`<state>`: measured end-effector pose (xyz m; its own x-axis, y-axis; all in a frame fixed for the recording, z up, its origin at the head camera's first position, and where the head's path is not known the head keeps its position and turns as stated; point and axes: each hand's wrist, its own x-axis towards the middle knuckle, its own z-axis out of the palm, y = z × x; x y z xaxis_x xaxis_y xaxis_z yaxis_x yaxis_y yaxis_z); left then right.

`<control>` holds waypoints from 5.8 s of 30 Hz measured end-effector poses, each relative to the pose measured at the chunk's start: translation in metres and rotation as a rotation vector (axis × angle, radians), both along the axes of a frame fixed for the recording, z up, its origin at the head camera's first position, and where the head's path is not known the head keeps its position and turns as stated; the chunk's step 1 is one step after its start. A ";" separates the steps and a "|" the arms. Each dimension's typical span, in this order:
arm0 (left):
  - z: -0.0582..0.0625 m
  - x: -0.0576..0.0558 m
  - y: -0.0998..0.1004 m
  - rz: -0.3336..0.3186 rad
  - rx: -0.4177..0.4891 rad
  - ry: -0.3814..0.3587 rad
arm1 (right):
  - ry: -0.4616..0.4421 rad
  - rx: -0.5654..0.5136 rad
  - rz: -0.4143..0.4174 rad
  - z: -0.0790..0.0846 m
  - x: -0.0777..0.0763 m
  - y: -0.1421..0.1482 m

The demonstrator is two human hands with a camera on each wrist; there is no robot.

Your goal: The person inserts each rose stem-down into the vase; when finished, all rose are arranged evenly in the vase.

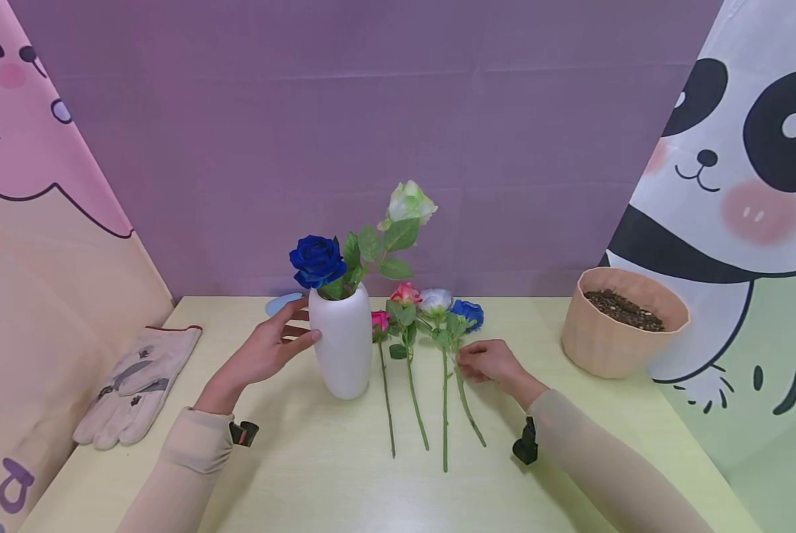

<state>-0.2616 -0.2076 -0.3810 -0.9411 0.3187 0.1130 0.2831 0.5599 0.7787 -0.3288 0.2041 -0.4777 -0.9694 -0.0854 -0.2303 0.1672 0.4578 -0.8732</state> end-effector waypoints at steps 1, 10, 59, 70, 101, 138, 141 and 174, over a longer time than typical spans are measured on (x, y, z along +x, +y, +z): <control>0.000 0.000 0.000 -0.002 -0.001 0.002 | -0.008 -0.004 -0.002 0.000 0.000 0.000; 0.000 0.000 0.000 0.006 0.002 -0.012 | -0.015 -0.010 0.022 0.006 0.002 0.000; 0.000 0.000 0.000 0.004 0.011 -0.019 | 0.110 -0.350 -0.063 0.083 0.015 -0.008; 0.000 -0.001 -0.001 -0.007 0.011 -0.009 | 0.124 -0.391 -0.054 0.100 0.026 -0.022; -0.005 -0.017 0.007 -0.068 0.165 -0.086 | 0.146 -0.416 -0.025 0.107 0.034 -0.023; -0.008 -0.010 0.013 0.034 0.119 -0.059 | 0.198 -0.692 -0.144 0.128 0.043 -0.039; -0.007 -0.010 0.013 0.033 0.117 -0.058 | 0.199 -0.729 -0.156 0.131 0.043 -0.042; -0.009 -0.011 0.012 0.011 0.144 -0.057 | 0.354 -0.995 -0.272 0.167 0.046 -0.074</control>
